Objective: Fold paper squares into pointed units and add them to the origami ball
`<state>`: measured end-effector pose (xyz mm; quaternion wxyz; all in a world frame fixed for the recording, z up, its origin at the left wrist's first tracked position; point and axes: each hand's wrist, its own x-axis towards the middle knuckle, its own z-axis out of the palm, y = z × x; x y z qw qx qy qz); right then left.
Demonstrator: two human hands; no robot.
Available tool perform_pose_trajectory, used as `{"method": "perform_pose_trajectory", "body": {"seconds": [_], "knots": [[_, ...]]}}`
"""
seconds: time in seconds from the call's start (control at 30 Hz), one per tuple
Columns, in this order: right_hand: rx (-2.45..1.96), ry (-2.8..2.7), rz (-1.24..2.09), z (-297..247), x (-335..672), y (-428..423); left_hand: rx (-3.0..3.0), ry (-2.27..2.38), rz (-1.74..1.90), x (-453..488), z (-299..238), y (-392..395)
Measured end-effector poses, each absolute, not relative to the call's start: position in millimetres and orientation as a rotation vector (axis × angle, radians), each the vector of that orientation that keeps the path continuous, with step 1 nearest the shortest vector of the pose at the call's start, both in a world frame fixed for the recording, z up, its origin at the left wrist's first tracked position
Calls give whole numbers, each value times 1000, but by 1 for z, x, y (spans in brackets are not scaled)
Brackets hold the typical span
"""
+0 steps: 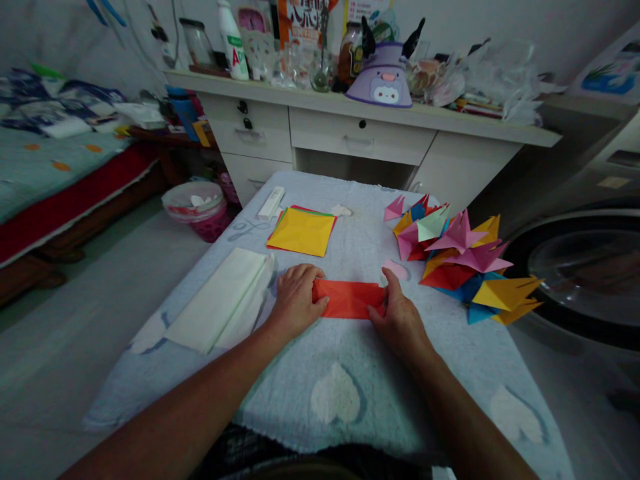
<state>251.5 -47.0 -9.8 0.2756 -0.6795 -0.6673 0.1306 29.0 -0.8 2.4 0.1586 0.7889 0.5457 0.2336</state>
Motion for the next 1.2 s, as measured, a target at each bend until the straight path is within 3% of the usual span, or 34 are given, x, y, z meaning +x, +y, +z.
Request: {"method": "perform_pose_trajectory", "body": {"seconds": [0.37, 0.9, 1.2], "knots": [[-1694, -1773, 233, -21, 265, -40, 2278, 1532, 659, 32, 3, 1], [-1367, -1277, 1101, 12, 265, -45, 1605, 1060, 934, 28, 7, -2], [-1233, -1033, 1212, 15, 263, -45, 1400, 1076, 934, 26, 6, -2]]}}
